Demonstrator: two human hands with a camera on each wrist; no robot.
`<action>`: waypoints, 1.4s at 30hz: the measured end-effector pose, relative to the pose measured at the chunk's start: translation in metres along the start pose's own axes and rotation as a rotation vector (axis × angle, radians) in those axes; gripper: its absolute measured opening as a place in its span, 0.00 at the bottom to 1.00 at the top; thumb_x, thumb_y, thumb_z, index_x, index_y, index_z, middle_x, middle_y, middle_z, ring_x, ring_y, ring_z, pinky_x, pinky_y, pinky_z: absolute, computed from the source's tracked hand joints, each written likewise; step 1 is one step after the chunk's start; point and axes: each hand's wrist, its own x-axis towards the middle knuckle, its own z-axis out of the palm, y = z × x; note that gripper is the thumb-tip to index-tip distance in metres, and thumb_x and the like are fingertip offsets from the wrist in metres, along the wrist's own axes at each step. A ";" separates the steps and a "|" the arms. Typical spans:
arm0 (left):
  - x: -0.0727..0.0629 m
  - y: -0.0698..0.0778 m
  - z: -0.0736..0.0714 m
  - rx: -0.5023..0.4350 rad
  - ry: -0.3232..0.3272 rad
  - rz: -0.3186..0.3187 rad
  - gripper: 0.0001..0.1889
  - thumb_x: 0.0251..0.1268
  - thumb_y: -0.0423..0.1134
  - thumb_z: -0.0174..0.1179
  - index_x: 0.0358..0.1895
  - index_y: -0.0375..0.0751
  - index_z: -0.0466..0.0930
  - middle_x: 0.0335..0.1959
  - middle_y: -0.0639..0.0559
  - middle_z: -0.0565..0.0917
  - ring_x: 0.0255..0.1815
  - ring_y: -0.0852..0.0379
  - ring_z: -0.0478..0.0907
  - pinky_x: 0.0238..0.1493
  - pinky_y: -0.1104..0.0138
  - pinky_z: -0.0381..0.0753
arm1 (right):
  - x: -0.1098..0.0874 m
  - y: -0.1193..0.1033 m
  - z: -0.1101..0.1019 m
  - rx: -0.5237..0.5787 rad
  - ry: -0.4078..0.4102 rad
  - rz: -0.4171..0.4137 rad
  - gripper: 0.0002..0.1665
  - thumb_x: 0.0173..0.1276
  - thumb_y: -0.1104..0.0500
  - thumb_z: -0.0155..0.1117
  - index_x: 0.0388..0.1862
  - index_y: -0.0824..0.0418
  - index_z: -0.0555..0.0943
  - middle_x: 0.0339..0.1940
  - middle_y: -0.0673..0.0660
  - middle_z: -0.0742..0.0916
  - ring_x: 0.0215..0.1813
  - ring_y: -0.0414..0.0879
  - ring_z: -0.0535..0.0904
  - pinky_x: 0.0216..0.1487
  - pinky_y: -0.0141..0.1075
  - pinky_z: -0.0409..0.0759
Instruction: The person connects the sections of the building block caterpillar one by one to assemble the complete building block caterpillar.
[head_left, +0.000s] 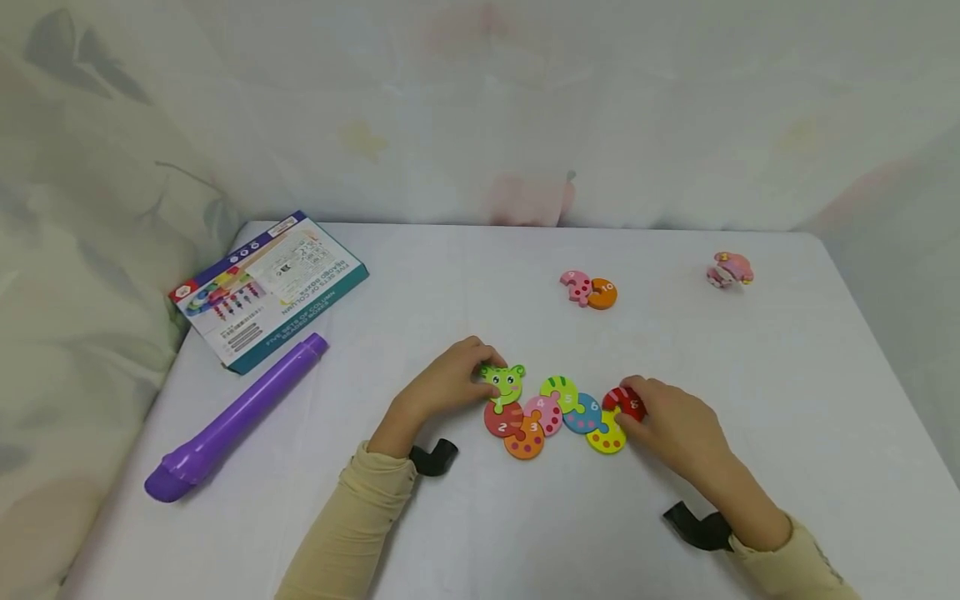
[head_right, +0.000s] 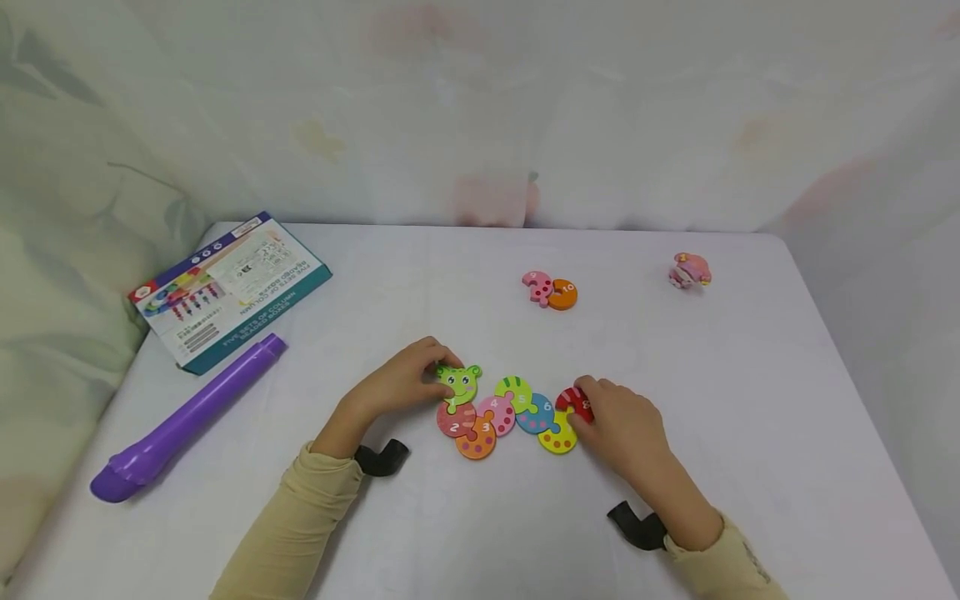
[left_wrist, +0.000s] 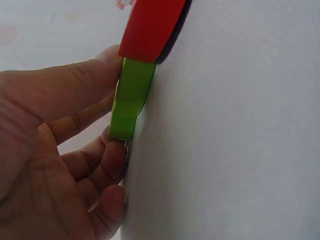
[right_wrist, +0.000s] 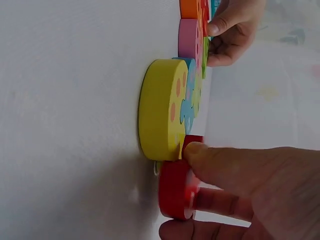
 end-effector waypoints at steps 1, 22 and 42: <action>0.000 0.000 0.000 0.001 -0.001 -0.003 0.17 0.52 0.41 0.67 0.47 0.47 0.79 0.40 0.57 0.73 0.41 0.60 0.69 0.46 0.67 0.72 | 0.000 0.000 0.000 0.006 0.001 -0.008 0.29 0.54 0.51 0.70 0.52 0.63 0.75 0.45 0.62 0.83 0.43 0.56 0.79 0.38 0.48 0.79; -0.001 0.001 -0.002 -0.001 -0.002 -0.011 0.16 0.53 0.41 0.66 0.47 0.48 0.78 0.41 0.58 0.72 0.43 0.61 0.69 0.49 0.66 0.71 | 0.052 0.005 -0.031 0.028 -0.021 -0.025 0.28 0.58 0.52 0.67 0.56 0.62 0.75 0.32 0.57 0.81 0.32 0.49 0.74 0.28 0.39 0.76; -0.001 0.001 -0.001 0.004 -0.014 0.000 0.17 0.53 0.40 0.66 0.47 0.47 0.79 0.41 0.58 0.72 0.43 0.61 0.69 0.48 0.68 0.72 | 0.178 -0.005 -0.028 -0.149 -0.049 -0.101 0.31 0.58 0.55 0.62 0.60 0.60 0.69 0.51 0.64 0.76 0.50 0.60 0.70 0.51 0.57 0.66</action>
